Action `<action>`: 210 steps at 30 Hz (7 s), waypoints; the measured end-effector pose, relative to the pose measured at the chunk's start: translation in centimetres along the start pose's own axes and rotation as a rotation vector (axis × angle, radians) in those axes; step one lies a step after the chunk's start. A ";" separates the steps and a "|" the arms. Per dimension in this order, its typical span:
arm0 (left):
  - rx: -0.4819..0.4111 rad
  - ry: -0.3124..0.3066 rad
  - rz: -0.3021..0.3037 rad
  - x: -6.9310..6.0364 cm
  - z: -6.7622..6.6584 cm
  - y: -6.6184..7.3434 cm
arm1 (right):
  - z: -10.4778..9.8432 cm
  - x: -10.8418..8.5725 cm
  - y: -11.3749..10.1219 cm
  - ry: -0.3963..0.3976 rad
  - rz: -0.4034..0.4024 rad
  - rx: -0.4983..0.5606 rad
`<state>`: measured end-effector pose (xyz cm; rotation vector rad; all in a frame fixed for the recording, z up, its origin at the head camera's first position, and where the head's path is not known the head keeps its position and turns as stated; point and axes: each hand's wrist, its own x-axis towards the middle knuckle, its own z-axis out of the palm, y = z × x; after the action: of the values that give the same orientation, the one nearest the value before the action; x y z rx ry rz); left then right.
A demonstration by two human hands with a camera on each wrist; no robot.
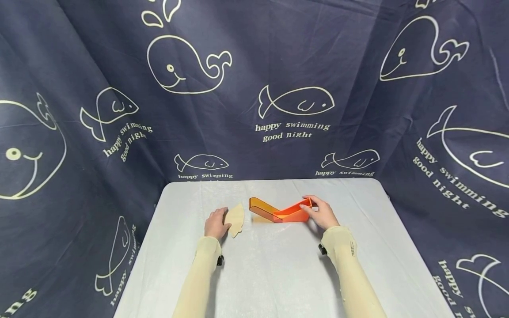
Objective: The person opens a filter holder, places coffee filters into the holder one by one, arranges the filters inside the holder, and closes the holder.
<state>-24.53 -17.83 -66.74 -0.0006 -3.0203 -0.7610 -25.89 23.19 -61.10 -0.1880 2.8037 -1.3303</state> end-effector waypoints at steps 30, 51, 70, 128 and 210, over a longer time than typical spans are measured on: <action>-0.150 0.177 0.066 0.0 -1.3 0.7 | -0.1 -0.3 -0.3 0.002 0.021 0.007; -0.353 0.115 0.057 -0.6 -2.6 1.4 | 0.0 -0.2 -0.2 0.001 0.015 0.007; -0.584 0.244 0.213 0.6 -7.2 3.6 | 0.1 -0.1 -0.1 0.002 0.007 0.005; -0.805 0.283 0.270 -0.7 -9.2 10.2 | 0.2 -0.1 0.2 0.020 -0.004 0.021; -1.122 0.257 0.129 -1.5 -10.2 10.2 | 0.4 -0.2 0.2 0.031 0.006 0.065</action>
<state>-22.72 -13.70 -53.00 -0.1054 -1.9615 -2.0697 -25.73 23.05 -61.56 -0.1579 2.7789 -1.4331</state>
